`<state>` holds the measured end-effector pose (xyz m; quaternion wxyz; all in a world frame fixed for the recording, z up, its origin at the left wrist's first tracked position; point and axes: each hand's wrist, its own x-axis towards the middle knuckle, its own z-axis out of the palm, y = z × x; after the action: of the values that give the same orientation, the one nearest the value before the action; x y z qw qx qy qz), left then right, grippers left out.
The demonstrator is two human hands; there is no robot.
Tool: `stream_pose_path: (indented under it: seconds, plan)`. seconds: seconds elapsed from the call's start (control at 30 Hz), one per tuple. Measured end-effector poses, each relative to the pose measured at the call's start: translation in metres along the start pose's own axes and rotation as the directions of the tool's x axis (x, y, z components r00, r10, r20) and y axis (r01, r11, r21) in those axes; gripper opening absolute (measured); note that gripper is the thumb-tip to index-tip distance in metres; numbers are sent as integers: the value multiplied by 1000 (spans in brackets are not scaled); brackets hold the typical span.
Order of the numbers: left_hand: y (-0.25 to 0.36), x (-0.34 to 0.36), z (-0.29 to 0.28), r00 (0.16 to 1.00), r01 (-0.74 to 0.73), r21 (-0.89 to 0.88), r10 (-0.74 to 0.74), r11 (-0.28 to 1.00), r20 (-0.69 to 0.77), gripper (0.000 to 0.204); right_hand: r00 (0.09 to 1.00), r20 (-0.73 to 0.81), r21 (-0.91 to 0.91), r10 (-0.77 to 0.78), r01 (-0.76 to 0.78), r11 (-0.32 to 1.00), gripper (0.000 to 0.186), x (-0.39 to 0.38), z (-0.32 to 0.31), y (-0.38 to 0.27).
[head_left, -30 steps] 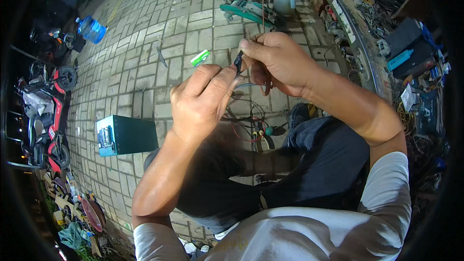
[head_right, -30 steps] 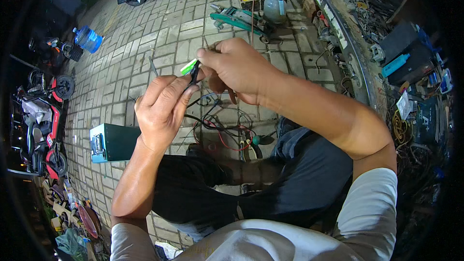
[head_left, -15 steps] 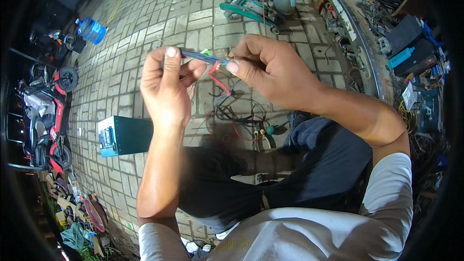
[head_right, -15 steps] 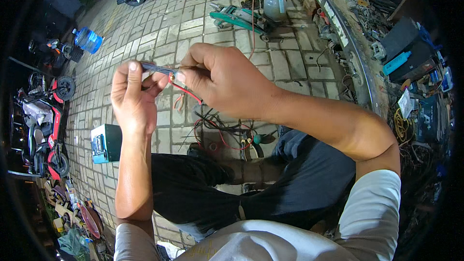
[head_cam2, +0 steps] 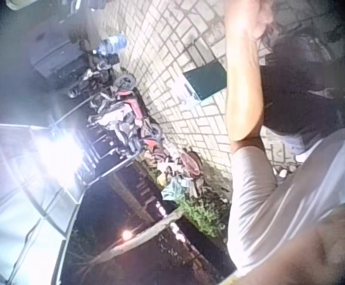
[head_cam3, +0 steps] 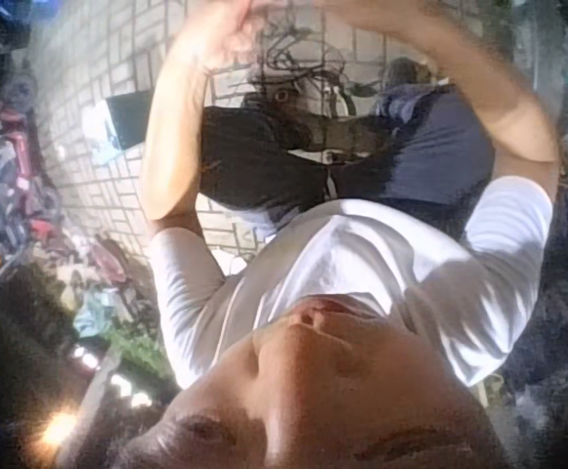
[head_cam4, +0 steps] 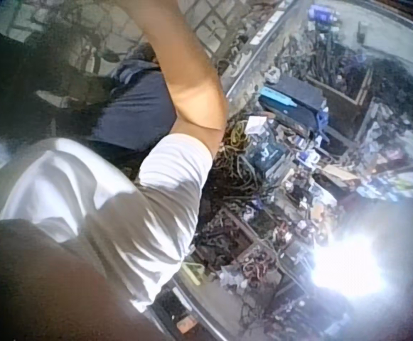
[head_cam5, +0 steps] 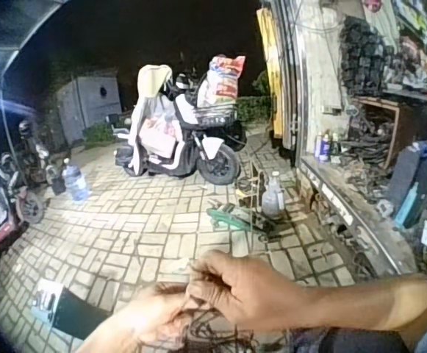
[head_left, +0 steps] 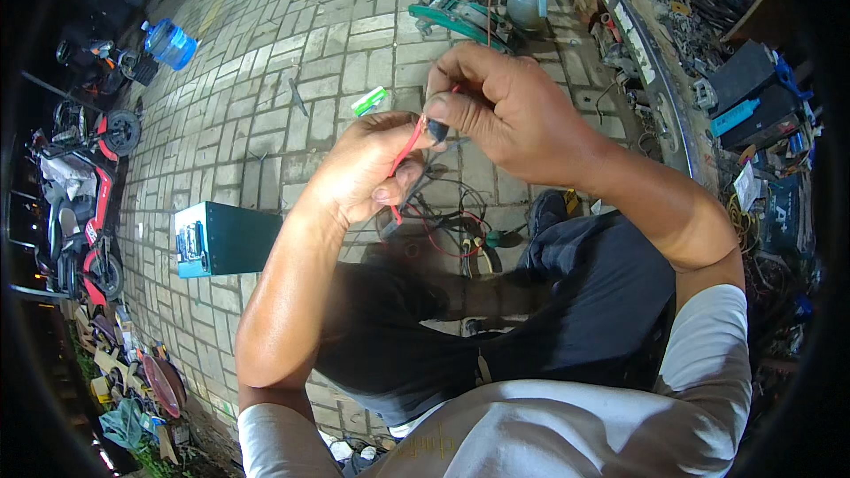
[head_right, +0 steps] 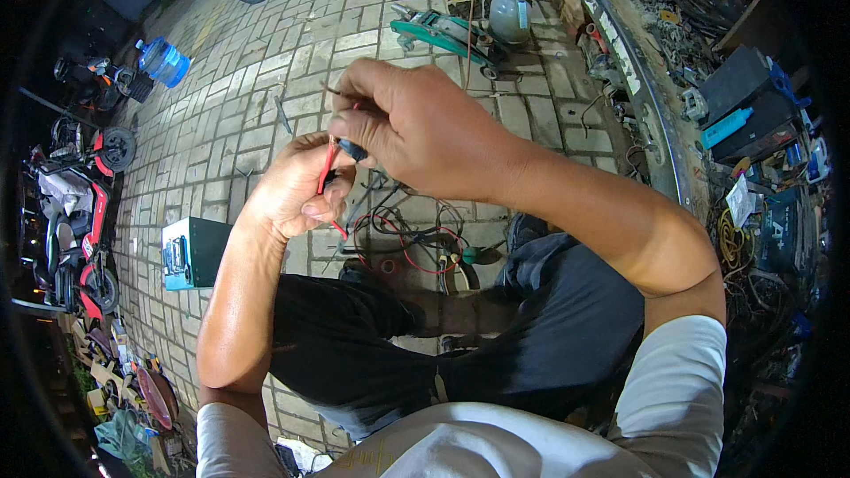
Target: The person sits on the floor and repairs electrical wires. They strip insulation from wire ends using pliers, twist the exposed strands together, and wrap the connections with red electrical tape.
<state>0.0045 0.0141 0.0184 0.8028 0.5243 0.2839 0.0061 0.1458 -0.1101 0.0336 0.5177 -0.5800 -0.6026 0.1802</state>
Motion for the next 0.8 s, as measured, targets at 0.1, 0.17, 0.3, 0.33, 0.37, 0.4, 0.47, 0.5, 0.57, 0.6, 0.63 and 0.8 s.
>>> stream_pose_path:
  seconds: [0.1,0.17,0.3,0.33,0.37,0.4,0.47,0.5,0.57,0.6,0.63,0.8]
  plan:
    - [-2,3,-13,998,29,-150,-22,988,53,34,990,-58,74,128,-123,990,17,2,-3,-2]
    - [4,2,-25,999,-37,-254,43,966,18,45,958,54,198,280,-285,938,18,-2,-5,0]
    - [-4,-11,-17,926,-328,266,364,906,-99,49,871,236,357,431,-490,795,24,-1,-10,0]
    - [-4,-14,-11,915,-375,375,403,848,5,47,841,287,389,458,-539,747,25,-2,-13,1]
    - [-6,-14,-12,892,-415,527,447,742,73,43,851,243,392,466,-526,755,34,-3,-9,3]
    - [-9,-13,-15,867,-447,657,476,608,149,38,845,275,393,458,-534,749,31,-2,-9,2]
    - [-14,-6,-11,714,-633,651,642,420,279,18,832,333,396,444,-551,735,25,-1,-13,1]
    - [-13,-10,-8,767,-591,591,610,550,200,19,813,368,370,451,-573,731,29,-1,-14,2]
    - [-16,-8,-8,799,-557,479,596,678,87,19,801,462,343,380,-557,756,46,-1,-20,7]
    - [-17,-7,-8,827,-527,430,559,733,60,20,790,508,331,343,-547,769,56,-1,-22,9]
    - [-17,-7,-8,854,-494,377,519,784,39,21,835,484,252,263,-421,871,63,-1,-23,5]
    - [-23,-5,-12,860,-447,283,495,848,-124,21,852,421,-15,310,-336,942,51,-5,-33,26]
